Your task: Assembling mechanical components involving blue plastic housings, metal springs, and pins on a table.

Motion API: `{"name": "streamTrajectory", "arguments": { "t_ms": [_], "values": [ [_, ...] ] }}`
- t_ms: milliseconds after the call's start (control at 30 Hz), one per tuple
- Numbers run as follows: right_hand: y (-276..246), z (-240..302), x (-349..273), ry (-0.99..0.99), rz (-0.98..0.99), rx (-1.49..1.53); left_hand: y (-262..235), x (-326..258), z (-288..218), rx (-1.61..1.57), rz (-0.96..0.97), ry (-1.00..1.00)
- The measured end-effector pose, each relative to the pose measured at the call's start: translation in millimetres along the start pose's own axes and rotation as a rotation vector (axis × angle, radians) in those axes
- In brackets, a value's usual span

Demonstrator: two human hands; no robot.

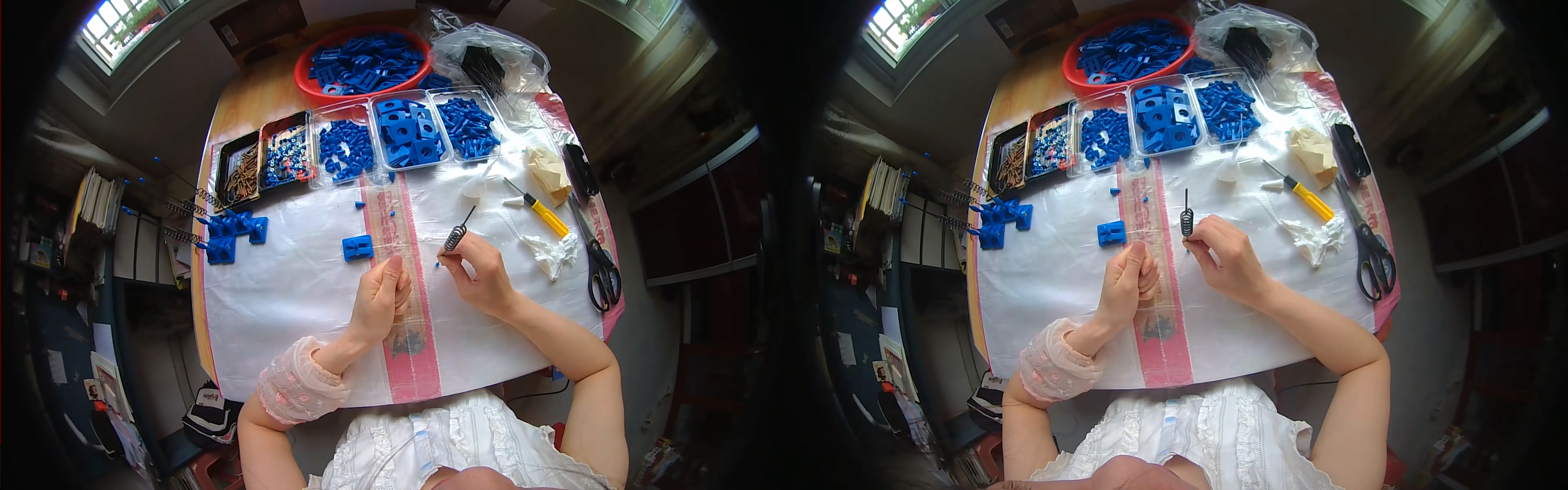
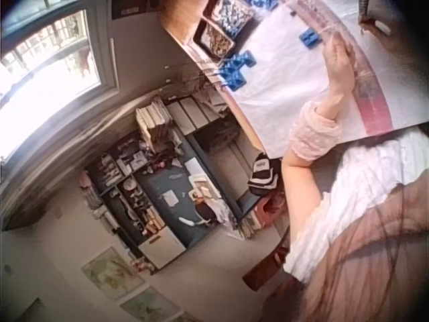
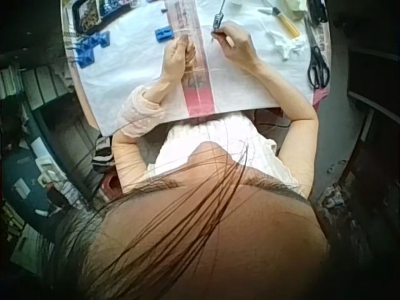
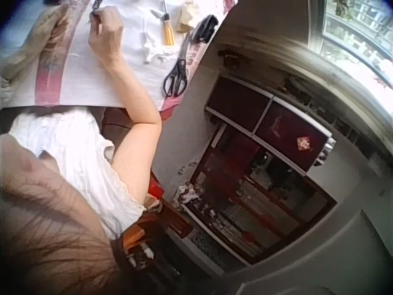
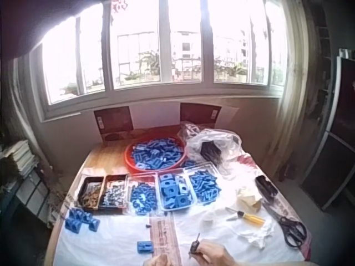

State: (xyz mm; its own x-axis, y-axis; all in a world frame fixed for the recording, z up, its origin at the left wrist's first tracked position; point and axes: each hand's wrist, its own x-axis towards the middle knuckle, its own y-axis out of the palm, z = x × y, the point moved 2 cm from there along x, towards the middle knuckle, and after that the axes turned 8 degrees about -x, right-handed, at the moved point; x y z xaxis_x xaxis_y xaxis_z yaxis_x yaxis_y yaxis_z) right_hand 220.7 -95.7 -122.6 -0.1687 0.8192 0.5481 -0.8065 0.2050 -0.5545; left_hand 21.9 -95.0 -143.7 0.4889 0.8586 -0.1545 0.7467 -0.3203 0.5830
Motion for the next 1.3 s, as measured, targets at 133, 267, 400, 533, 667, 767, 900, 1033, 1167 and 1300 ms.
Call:
{"name": "streamTrajectory", "arguments": {
  "t_ms": [133,267,400,533,667,767,900,1033,1167,1300],
  "values": [
    [0,1,0,-0.001,0.002,-0.011,-1,1,-1,0.043,0.015,-0.030],
    [1,0,0,0.018,0.015,-0.005,-1,1,-2,0.081,0.033,-0.061],
    [0,-3,-2,0.029,0.017,0.001,3,0,-5,0.224,0.068,-0.099],
    [1,-1,0,0.017,0.011,-0.003,7,0,-3,0.493,0.210,0.083],
    [0,-2,1,0.008,0.019,-0.004,11,-1,-8,0.579,0.220,0.132],
    [2,-2,0,0.021,0.021,0.009,14,-13,-19,0.692,0.264,0.307],
    [2,-3,0,0.020,0.031,0.026,26,-23,-74,0.764,0.114,0.708],
    [0,-3,0,-0.007,0.026,0.025,-5,-13,-132,0.703,-0.361,0.417],
    [1,-3,-2,0.007,0.024,0.030,-46,3,-132,1.208,-0.312,0.394],
    [2,-4,0,-0.008,0.028,0.025,-72,40,-124,1.360,-0.161,0.502]
  ]
}}
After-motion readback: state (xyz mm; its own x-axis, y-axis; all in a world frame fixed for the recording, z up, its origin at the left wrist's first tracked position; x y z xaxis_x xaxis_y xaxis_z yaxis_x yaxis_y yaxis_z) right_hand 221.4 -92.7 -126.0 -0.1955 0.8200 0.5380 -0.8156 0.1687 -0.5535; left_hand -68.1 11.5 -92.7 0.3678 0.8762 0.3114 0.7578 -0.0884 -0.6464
